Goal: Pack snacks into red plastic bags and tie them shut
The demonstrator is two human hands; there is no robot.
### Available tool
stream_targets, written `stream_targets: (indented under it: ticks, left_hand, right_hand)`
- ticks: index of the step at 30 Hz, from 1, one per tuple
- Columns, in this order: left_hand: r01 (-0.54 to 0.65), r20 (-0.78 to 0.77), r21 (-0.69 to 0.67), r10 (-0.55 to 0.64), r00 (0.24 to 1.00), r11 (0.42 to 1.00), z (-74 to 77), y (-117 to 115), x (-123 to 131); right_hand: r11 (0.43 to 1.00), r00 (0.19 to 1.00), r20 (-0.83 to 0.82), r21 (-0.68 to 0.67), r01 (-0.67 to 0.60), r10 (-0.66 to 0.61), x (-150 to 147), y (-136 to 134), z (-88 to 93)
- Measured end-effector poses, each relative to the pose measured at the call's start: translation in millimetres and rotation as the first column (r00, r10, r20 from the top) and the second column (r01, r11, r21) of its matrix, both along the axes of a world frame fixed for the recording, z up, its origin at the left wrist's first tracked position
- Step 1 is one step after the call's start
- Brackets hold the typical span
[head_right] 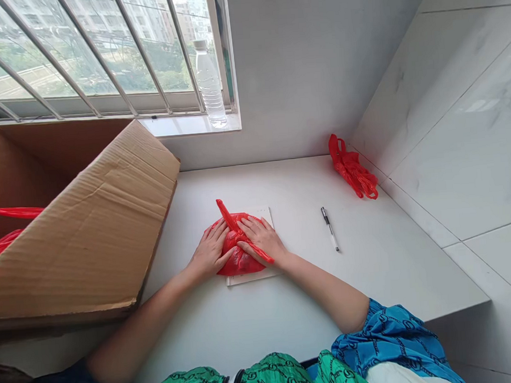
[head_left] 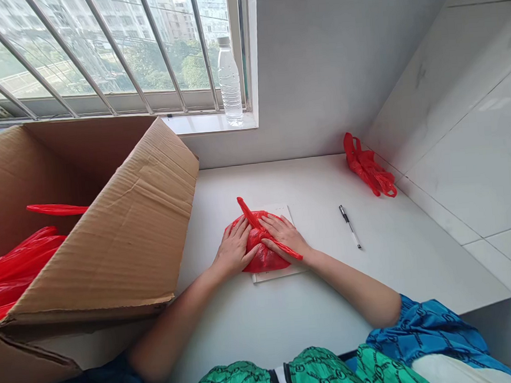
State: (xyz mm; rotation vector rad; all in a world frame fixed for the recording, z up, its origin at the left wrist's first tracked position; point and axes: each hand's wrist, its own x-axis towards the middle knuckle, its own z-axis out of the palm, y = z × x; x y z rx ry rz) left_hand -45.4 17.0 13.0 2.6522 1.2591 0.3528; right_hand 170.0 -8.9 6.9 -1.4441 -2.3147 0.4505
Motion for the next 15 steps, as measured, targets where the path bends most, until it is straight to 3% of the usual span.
stream_targets:
  ticks: [15]
  left_hand:
    - [-0.003,0.066,0.025,0.002,0.998,1.0,-6.7,1.7,-2.0]
  right_hand:
    - [1.0,1.0,-0.002,0.008,0.0,0.0,0.5,0.1,-0.6]
